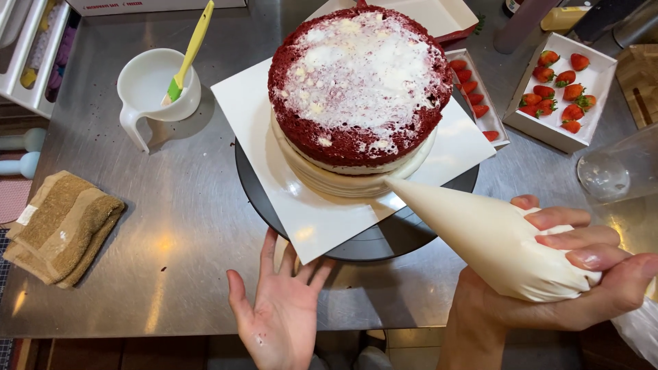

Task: Piping whipped cream onto a red velvet cake and then transferring additional cream from a bowl to a piping bag.

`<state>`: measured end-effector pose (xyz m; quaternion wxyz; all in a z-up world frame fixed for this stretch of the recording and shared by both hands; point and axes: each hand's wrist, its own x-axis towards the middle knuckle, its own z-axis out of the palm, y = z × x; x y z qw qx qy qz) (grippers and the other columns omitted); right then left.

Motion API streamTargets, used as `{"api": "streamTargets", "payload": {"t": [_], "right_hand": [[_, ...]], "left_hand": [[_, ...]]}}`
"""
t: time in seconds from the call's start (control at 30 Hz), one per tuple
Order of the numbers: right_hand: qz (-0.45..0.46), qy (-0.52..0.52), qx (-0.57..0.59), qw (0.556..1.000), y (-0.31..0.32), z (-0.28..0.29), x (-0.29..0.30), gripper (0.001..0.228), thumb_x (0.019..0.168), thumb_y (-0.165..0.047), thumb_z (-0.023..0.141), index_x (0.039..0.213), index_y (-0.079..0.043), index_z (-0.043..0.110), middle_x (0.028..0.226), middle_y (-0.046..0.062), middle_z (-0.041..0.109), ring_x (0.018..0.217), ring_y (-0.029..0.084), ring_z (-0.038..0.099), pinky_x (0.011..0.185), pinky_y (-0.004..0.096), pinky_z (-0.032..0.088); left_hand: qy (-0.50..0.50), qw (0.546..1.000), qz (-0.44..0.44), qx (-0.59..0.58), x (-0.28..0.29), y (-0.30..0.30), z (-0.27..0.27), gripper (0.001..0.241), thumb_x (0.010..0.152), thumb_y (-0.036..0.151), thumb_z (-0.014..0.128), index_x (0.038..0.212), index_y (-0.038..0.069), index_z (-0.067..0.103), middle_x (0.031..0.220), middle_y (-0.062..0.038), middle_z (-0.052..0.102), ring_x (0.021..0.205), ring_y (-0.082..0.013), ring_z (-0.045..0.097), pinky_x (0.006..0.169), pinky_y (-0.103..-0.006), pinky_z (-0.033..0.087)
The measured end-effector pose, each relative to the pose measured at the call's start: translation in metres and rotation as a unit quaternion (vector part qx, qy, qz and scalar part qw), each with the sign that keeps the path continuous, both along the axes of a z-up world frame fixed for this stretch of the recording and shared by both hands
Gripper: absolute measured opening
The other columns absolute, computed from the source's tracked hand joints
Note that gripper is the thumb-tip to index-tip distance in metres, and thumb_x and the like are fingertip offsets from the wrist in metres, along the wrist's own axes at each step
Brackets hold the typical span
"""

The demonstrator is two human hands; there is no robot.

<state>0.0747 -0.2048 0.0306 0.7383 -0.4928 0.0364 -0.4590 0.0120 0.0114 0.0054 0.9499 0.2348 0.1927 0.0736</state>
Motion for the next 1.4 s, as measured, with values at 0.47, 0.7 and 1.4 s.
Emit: {"api": "streamTargets", "payload": {"t": [0.47, 0.7, 1.4], "right_hand": [[0.03, -0.027, 0.041, 0.998, -0.012, -0.008, 0.002, 0.044, 0.117, -0.042, 0.034, 0.087, -0.01, 0.038, 0.068, 0.004, 0.035, 0.068, 0.019, 0.047, 0.079, 0.039, 0.049], [0.039, -0.029, 0.044, 0.998, -0.015, -0.009, -0.001, 0.045, 0.12, -0.041, 0.033, 0.088, -0.01, 0.037, 0.066, 0.003, 0.033, 0.068, 0.019, 0.046, 0.079, 0.038, 0.047], [0.037, -0.027, 0.017, 0.999, -0.025, -0.006, 0.001, 0.045, 0.12, -0.04, 0.033, 0.087, -0.009, 0.035, 0.067, 0.005, 0.032, 0.065, 0.018, 0.044, 0.075, 0.036, 0.046]], "left_hand": [[-0.068, 0.997, 0.03, 0.003, 0.0, -0.002, -0.007, 0.099, 0.092, 0.073, 0.043, 0.163, 0.008, 0.02, 0.16, -0.019, 0.029, 0.149, -0.0378, 0.029, 0.122, -0.0605, 0.019], [-0.06, 0.996, 0.051, 0.033, 0.004, 0.0, 0.008, 0.104, 0.089, 0.075, 0.041, 0.164, 0.007, 0.019, 0.163, -0.019, 0.029, 0.153, -0.0353, 0.029, 0.124, -0.0544, 0.018], [-0.028, 0.998, 0.034, 0.033, 0.005, -0.003, 0.005, 0.102, 0.091, 0.072, 0.04, 0.16, 0.0, 0.022, 0.153, -0.021, 0.033, 0.145, -0.0359, 0.033, 0.121, -0.0543, 0.022]]}}
